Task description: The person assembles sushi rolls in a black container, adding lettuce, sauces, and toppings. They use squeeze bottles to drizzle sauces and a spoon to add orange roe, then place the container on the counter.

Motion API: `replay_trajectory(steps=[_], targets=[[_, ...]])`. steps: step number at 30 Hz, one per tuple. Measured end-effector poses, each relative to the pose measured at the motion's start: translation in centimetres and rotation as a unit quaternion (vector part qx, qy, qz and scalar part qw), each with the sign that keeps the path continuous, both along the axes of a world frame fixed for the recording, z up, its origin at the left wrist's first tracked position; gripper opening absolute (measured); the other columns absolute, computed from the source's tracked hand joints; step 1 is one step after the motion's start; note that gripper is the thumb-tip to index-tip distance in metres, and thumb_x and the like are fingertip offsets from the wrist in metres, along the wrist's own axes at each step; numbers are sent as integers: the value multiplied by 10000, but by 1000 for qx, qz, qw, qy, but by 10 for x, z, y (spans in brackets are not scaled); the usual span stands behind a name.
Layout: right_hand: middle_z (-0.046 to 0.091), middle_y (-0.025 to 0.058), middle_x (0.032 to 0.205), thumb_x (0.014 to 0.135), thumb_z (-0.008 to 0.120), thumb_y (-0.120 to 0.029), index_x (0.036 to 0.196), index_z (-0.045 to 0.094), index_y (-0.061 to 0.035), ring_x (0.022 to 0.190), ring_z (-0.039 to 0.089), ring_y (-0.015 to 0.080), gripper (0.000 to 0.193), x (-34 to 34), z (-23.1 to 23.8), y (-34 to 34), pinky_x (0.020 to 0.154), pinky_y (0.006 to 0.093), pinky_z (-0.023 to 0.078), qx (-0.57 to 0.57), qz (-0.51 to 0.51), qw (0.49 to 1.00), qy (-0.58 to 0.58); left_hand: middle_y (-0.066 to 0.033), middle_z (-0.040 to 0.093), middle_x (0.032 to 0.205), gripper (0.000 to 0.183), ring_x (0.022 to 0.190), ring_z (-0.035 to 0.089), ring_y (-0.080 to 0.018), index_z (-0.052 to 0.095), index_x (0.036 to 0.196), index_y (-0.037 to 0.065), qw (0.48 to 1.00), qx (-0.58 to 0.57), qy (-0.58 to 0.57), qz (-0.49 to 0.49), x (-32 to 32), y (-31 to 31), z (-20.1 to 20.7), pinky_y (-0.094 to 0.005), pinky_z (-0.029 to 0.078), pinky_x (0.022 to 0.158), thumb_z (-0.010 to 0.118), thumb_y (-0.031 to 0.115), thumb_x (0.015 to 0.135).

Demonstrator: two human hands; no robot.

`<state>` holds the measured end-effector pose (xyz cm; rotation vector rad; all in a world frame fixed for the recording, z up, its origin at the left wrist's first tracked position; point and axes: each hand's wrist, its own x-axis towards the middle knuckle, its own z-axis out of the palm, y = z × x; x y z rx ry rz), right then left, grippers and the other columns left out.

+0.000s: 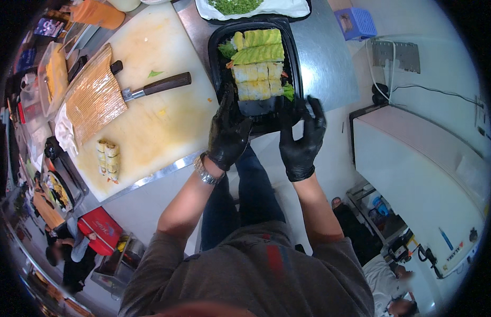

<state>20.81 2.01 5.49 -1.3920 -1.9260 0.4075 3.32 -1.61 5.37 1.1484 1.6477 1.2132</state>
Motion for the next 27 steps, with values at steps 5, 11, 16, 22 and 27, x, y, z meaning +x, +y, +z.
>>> replay_trajectory(steps=[5, 11, 16, 22, 27], targets=[[540, 161, 1447, 944, 602, 45, 1440, 477, 38, 1328, 516, 246, 511, 17, -24, 20, 1123, 374, 385, -166, -72, 940, 289, -286, 319, 1566, 785, 1469, 290, -411, 296, 1526, -38, 992, 69, 101, 24, 4, 5, -31, -439, 254, 1202, 635, 80, 828], [523, 166, 1465, 984, 480, 65, 1442, 474, 44, 1365, 486, 237, 459, 7, -38, 48, 1154, 354, 367, -171, 36, 898, 405, -261, 369, 1546, 769, 1426, 371, -392, 303, 1532, -26, 995, 79, -31, 58, 8, 29, -23, -438, 308, 1170, 671, 85, 866], [506, 167, 1480, 976, 477, 78, 1428, 488, 51, 1362, 488, 230, 453, 4, -39, 45, 1143, 343, 379, -208, 9, 918, 336, -252, 378, 1545, 752, 1418, 394, -367, 308, 1535, -13, 996, 70, 28, 58, 8, 29, -33, -412, 327, 1159, 661, 89, 879], [554, 141, 1440, 973, 523, 64, 1413, 522, 24, 1317, 529, 208, 441, 1, -36, 43, 1104, 324, 416, -199, -9, 926, 320, -247, 351, 1568, 764, 1454, 348, -361, 292, 1545, -4, 995, 70, -36, 68, 11, 27, -35, -413, 305, 1174, 638, 44, 866], [578, 138, 1414, 960, 542, 90, 1404, 535, 17, 1289, 551, 198, 450, 1, -32, 46, 1085, 331, 440, -215, -6, 936, 278, -232, 344, 1578, 779, 1444, 380, -334, 264, 1560, 8, 994, 85, -56, 51, -2, 17, -21, -390, 348, 1152, 575, -71, 850]])
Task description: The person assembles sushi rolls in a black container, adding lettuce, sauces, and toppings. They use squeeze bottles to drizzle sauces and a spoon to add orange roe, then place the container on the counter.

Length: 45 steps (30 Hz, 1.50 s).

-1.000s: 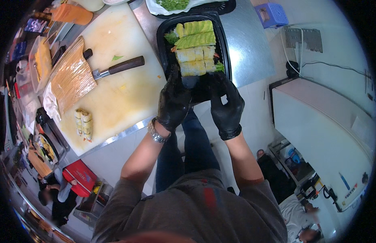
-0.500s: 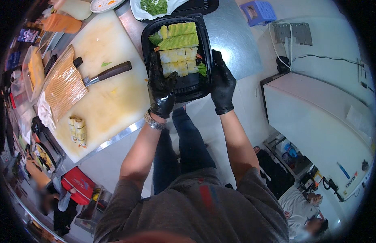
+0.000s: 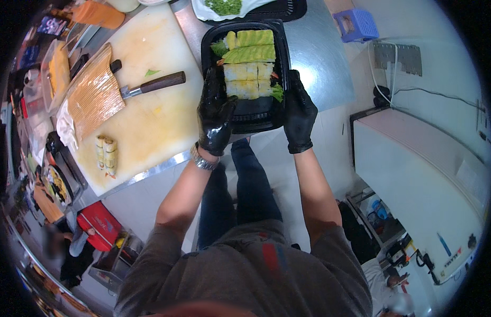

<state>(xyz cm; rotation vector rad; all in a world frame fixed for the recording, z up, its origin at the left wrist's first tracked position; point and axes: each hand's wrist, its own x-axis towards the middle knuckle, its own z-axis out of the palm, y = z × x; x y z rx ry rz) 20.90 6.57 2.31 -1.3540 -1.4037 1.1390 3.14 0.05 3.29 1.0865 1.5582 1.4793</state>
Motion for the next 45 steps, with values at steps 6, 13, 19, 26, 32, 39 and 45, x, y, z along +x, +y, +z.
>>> replay_trajectory(steps=[6, 13, 19, 26, 32, 39, 45], targets=[[522, 153, 1466, 943, 540, 130, 1402, 535, 9, 1308, 542, 227, 475, 5, -10, 2, 1093, 360, 458, 44, 17, 998, 37, -151, 581, 1396, 558, 1273, 559, -216, 509, 1410, -13, 999, -14, 22, 43, -17, -28, 11, -343, 479, 1041, 595, -143, 874], [477, 255, 1441, 745, 850, -166, 1443, 459, -24, 1333, 449, 469, 812, -9, 26, 14, 1097, 548, 402, 352, 131, 881, -288, -137, 679, 1187, 336, 1119, 633, -323, 663, 1168, 46, 976, 13, 217, 17, -16, -38, 16, -415, 518, 935, 680, -14, 837], [446, 281, 1442, 606, 930, -229, 1526, 308, -73, 1278, 471, 497, 1121, -12, 24, 41, 1028, 541, 453, 330, 267, 868, -257, -78, 675, 1072, 271, 1035, 617, -306, 694, 1059, 129, 890, 15, 440, -123, -15, -34, -2, -453, 472, 900, 660, 121, 790], [531, 268, 1356, 612, 940, -235, 1529, 296, -60, 1115, 609, 434, 1134, -18, 19, 50, 912, 478, 547, 322, 241, 874, -273, -48, 678, 1173, 377, 1086, 600, -283, 689, 1143, 150, 826, -110, 529, -163, -8, -25, -15, -454, 436, 937, 640, 140, 770], [546, 269, 1337, 639, 921, -280, 1497, 349, -20, 1124, 595, 437, 1063, -15, 17, 52, 907, 471, 537, 279, 234, 883, -297, -58, 652, 1270, 513, 1139, 596, -292, 642, 1266, 150, 833, -33, 520, -184, -18, -20, -7, -462, 427, 950, 686, 180, 755], [573, 240, 1307, 620, 907, -322, 1451, 429, -10, 1069, 625, 385, 1008, -16, 21, 57, 896, 460, 531, 283, 229, 870, -334, -64, 641, 1310, 598, 1178, 588, -294, 598, 1364, 161, 829, -70, 521, -190, -21, -20, -1, -456, 411, 971, 696, 203, 775], [550, 245, 1343, 607, 905, -410, 1492, 384, -33, 1097, 602, 407, 1094, -20, 26, 59, 935, 491, 498, 280, 214, 857, -377, -68, 671, 1239, 486, 1113, 605, -298, 644, 1294, 154, 848, -34, 507, -151, -20, -13, 4, -436, 441, 931, 638, 118, 810]])
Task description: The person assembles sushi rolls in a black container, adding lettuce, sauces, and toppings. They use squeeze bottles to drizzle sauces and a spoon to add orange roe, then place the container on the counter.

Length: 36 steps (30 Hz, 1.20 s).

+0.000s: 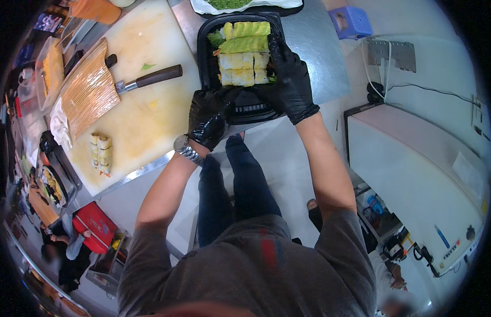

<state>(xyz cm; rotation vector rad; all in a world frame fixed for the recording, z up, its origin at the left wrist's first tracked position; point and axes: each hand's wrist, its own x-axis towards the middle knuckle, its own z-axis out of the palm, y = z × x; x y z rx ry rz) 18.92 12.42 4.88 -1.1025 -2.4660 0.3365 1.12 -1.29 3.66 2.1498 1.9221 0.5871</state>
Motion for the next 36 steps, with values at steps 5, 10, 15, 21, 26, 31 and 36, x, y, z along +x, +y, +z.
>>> replay_trajectory(steps=[5, 10, 15, 21, 26, 31, 36], targets=[[503, 237, 1415, 605, 886, -485, 1518, 352, -40, 1150, 571, 394, 1148, 2, -3, -3, 964, 483, 451, 14, 9, 999, -43, -82, 671, 1205, 385, 1075, 612, -304, 670, 1190, 134, 1000, -21, 23, -4, 4, -7, -14, -429, 476, 888, 612, 86, 812], [467, 245, 1447, 611, 868, -537, 1537, 309, -37, 1120, 558, 397, 1192, -4, 5, 2, 951, 482, 434, 22, 5, 996, -83, -115, 646, 1122, 282, 1004, 597, -315, 656, 1144, 77, 1000, 15, 8, -13, 8, -4, -30, -432, 485, 827, 592, 137, 875], [465, 254, 1442, 611, 859, -561, 1545, 294, -41, 1107, 554, 396, 1210, -2, -1, 5, 942, 485, 433, 45, -1, 994, -96, -105, 617, 1284, 429, 1153, 573, -318, 626, 1261, 100, 996, -86, -3, -10, 4, 2, -18, -439, 485, 909, 591, 98, 833], [476, 259, 1426, 597, 847, -601, 1565, 263, -56, 1090, 565, 387, 1255, 0, -7, 9, 937, 479, 437, 61, -3, 993, -99, -105, 613, 1293, 481, 1163, 570, -317, 596, 1322, 87, 996, -54, 57, -48, 0, 5, -4, -438, 479, 920, 561, 90, 843], [474, 253, 1433, 616, 840, -597, 1564, 260, -54, 1093, 572, 384, 1237, 0, -4, 12, 935, 478, 441, 42, -17, 991, -126, -111, 627, 1278, 485, 1162, 578, -316, 601, 1321, 86, 998, -37, 12, -53, 0, 13, -4, -439, 470, 954, 555, 69, 838], [522, 243, 1382, 608, 862, -557, 1535, 301, -34, 1065, 583, 396, 1203, -8, 7, 12, 905, 506, 461, 13, -12, 995, -101, -133, 645, 1280, 429, 1194, 588, -301, 651, 1259, 89, 989, -32, -139, -45, -5, 12, -7, -429, 455, 1023, 551, 62, 843], [691, 146, 1178, 735, 857, -337, 1433, 452, -49, 1075, 677, 334, 857, -19, 20, -1, 936, 450, 555, -86, 89, 991, 44, -159, 691, 1070, 267, 962, 660, -375, 711, 1098, 154, 944, -2, -322, -74, 5, -6, -12, -499, 510, 907, 637, 219, 850]])
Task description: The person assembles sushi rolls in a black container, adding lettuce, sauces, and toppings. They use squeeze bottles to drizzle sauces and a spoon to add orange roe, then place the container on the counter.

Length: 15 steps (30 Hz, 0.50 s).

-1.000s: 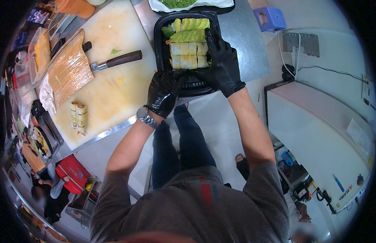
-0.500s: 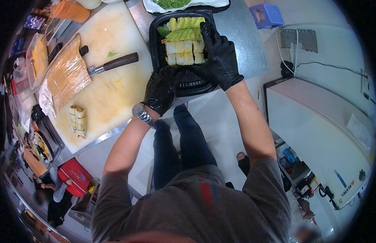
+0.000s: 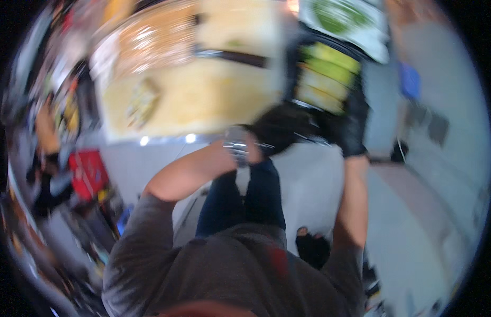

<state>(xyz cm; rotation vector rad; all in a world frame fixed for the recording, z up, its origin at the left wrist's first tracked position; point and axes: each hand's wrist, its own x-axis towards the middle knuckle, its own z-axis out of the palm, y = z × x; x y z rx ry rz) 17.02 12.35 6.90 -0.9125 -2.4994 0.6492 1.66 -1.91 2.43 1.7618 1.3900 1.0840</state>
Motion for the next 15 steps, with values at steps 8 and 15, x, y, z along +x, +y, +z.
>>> replay_trajectory(steps=[8, 15], targets=[[575, 158, 1310, 699, 877, -275, 1479, 386, -61, 1171, 600, 348, 946, 1, -22, -16, 996, 445, 505, -74, 62, 989, -108, -214, 597, 1194, 502, 1071, 596, -394, 573, 1241, 116, 980, 58, -62, 178, 23, -6, 43, -502, 500, 929, 714, 278, 787], [474, 168, 1426, 668, 894, -221, 1519, 329, -73, 1254, 533, 361, 1033, -54, -15, -55, 1049, 442, 462, -121, 140, 968, -168, -262, 515, 1302, 756, 1166, 540, -411, 452, 1366, 82, 958, 98, -72, 260, -21, -47, 82, -505, 491, 949, 781, 329, 731]])
